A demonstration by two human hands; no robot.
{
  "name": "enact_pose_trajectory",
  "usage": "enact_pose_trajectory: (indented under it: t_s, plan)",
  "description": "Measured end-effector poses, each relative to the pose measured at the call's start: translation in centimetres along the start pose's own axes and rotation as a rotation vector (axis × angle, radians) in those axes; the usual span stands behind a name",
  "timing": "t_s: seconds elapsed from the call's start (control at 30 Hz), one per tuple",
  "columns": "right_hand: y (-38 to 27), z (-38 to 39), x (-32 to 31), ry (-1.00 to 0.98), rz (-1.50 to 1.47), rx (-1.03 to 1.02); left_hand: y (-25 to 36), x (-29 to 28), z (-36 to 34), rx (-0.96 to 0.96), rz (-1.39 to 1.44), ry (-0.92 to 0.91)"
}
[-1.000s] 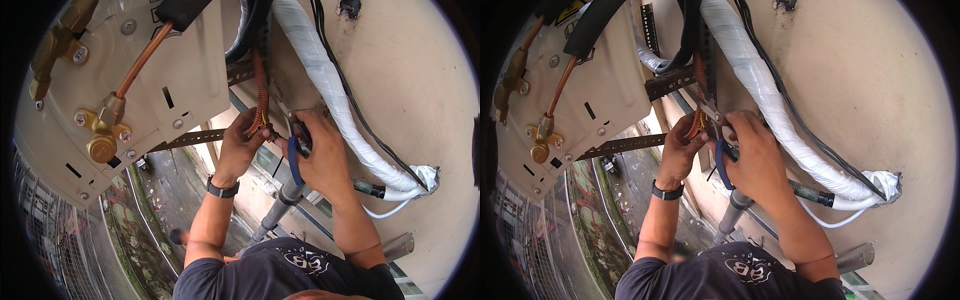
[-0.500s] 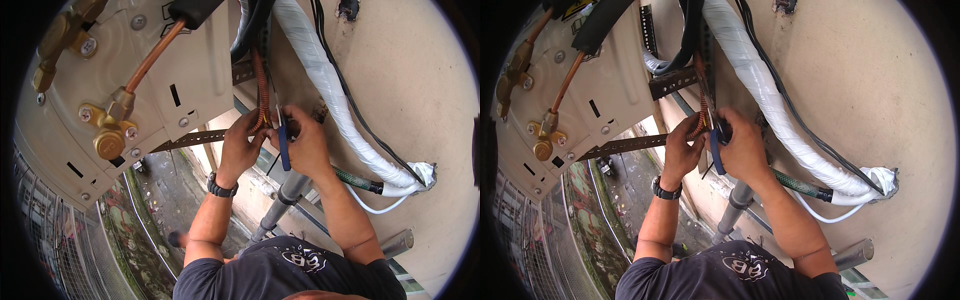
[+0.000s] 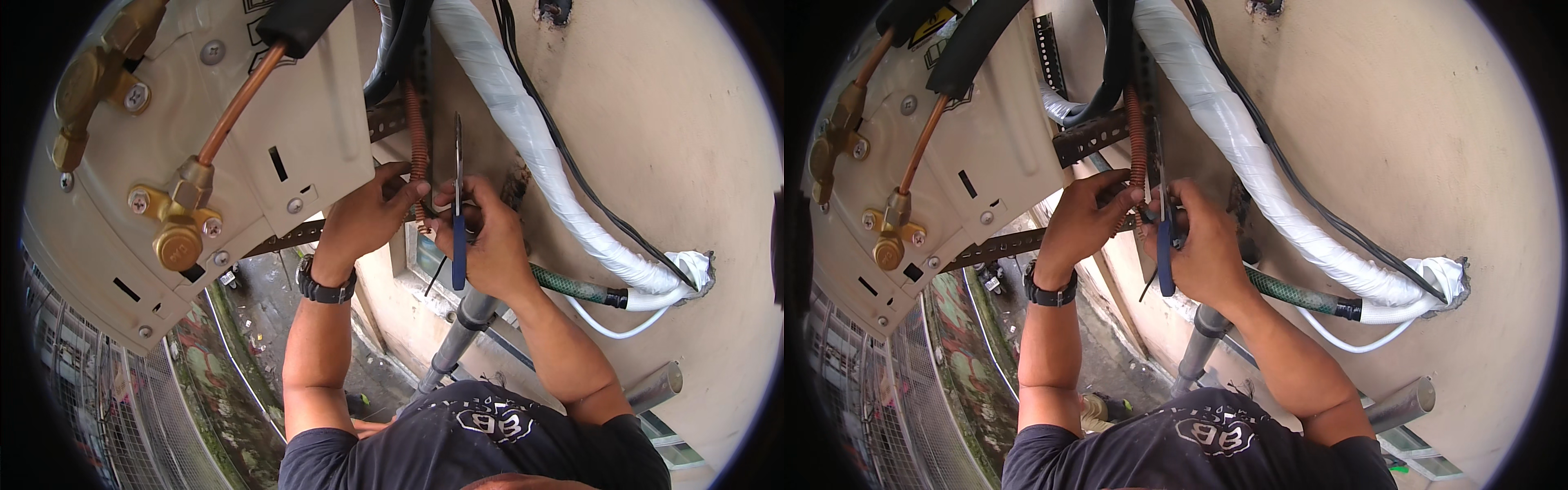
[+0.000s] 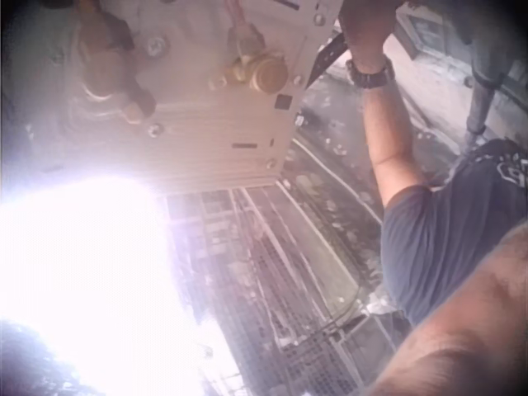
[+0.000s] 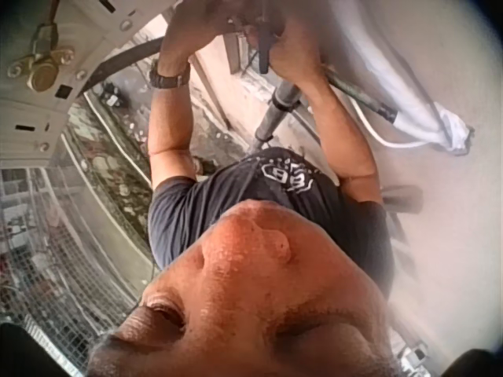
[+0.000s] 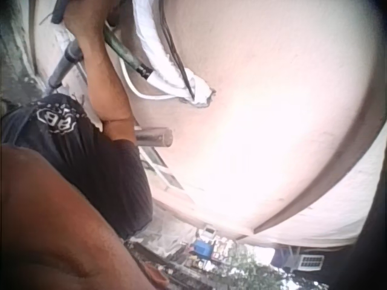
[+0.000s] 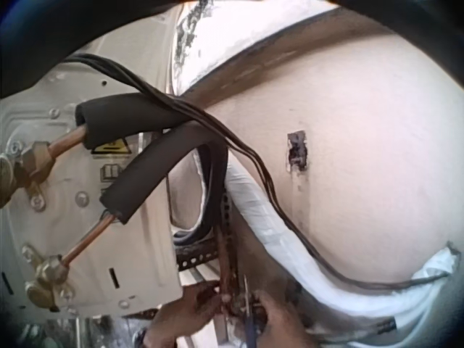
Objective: The person works on the external wiring and components of an air conditioning unit while on a ladder, using pliers to cut and strip wires, and scissors to trim insulation.
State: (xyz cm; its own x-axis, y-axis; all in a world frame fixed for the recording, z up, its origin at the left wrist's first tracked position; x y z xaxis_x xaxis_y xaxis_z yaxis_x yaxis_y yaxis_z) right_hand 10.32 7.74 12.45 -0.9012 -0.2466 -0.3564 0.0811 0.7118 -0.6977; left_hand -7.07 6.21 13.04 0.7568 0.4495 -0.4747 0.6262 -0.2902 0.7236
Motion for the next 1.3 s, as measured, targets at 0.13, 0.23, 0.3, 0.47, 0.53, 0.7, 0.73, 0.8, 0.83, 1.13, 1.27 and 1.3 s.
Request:
enact_pose_trajectory:
  t_s: [0.13,0.23,0.3,0.47,0.53,0.7,0.73,0.8,0.83,1.13,1.27,1.3]
  plan:
    - [0.1,-0.2,0.1,-0.021,-0.007,0.017,-0.3,1.7,-1.4,-0.091,0.112,-0.143]
    - [-0.2,0.4,0.2,-0.041,0.138,0.020,0.4,2.0,-1.4,-0.016,0.323,-0.133]
    - [-0.2,0.5,0.2,-0.013,0.204,-0.031,0.7,2.3,-1.2,-0.042,0.527,-0.126]
    - [1.4,0.0,-1.1,0.040,0.069,0.123,0.6,2.2,-0.8,-0.115,0.510,-0.126]
    - [1.5,0.0,-1.1,0.042,0.054,0.142,0.6,1.9,-0.9,-0.080,0.432,-0.124]
    - [0.9,0.5,0.1,-0.033,0.118,0.069,1.3,1.6,-1.2,0.062,0.273,-0.103]
    - [0.9,0.4,0.3,-0.069,0.132,0.087,1.2,1.7,-1.3,0.049,0.268,-0.110]
    - [1.0,0.1,0.5,-0.140,0.163,0.120,1.0,2.1,-1.5,0.025,0.260,-0.123]
    - [1.3,0.1,0.5,-0.162,0.149,0.148,1.2,2.2,-1.5,0.029,0.265,-0.125]
    - [2.1,0.0,0.7,-0.215,0.037,0.159,1.7,2.4,-1.9,0.087,0.253,-0.097]
    - [2.5,0.1,0.7,-0.212,-0.017,0.184,1.3,2.7,-2.2,0.068,0.279,-0.096]
    - [2.6,0.2,0.7,-0.203,-0.030,0.184,1.2,2.7,-2.2,0.065,0.287,-0.091]
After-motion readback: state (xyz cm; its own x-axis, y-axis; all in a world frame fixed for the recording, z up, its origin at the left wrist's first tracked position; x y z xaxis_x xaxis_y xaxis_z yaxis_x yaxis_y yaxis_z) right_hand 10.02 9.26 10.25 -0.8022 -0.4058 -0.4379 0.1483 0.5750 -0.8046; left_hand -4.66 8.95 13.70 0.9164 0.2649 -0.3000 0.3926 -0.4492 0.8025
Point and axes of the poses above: each hand's wrist, its own z-axis away from the middle knuckle, its own x-axis out of the palm, y = z × x, the point moved 10 cm from there along -z, towards the middle knuckle, and after that the axes turned 8 degrees about z, right-handed, at the moved point
